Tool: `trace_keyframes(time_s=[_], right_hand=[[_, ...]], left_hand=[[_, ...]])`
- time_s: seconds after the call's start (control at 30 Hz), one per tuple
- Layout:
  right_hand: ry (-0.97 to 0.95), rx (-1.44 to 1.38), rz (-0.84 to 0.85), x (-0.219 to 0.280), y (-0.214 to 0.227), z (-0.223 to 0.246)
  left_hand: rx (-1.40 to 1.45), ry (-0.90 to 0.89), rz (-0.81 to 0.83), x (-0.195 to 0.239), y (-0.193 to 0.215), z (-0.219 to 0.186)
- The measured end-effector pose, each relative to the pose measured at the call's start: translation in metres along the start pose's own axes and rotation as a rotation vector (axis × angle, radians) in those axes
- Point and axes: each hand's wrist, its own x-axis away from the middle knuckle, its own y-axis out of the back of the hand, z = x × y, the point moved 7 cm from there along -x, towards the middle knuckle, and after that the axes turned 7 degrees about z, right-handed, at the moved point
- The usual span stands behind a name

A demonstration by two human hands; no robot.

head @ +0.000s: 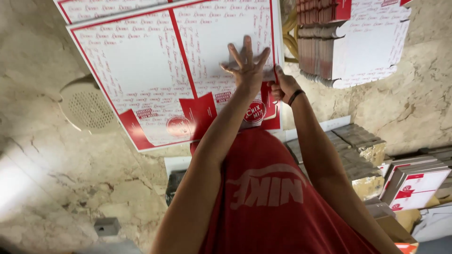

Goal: Folding flat cardboard sheets into boxes for packaging

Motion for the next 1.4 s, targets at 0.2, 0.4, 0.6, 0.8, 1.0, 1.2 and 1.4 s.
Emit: trace_keyframes(time_s=[0.2, 0.4, 0.6, 0.8, 1.0, 1.2, 1.4], right_hand=[[0.07, -0.156, 0.261, -0.015, 0.007, -0.013], [0.371, -0.038, 0.002, 0.09, -0.008, -0.012], [0.586, -0.02, -0.02, 0.148, -0.03, 0.011], [0.471, 0.013, 0.035, 0.084, -0.025, 0.012], [0.649, 0.16, -0.684, 0.052, 0.042, -0.101], [0.287, -0.773, -0.248, -0.019, -0.045, -0.237], [0.331, -0.993, 0.356, -0.006, -0.21, -0.206]], left_hand=[[0.013, 0.029, 0.208, 0.005, 0.013, -0.002], [-0.216, 0.069, 0.576, 0.009, 0.048, -0.021], [-0.027, 0.037, 0.332, 0.001, 0.022, -0.009], [-0.256, 0.092, 0.685, 0.002, 0.032, -0.012], [-0.187, -0.047, 0.694, 0.009, 0.039, 0.003], [-0.414, -0.246, 0.733, 0.046, 0.054, 0.06], [-0.552, -0.204, 0.747, 0.084, 0.092, 0.091]])
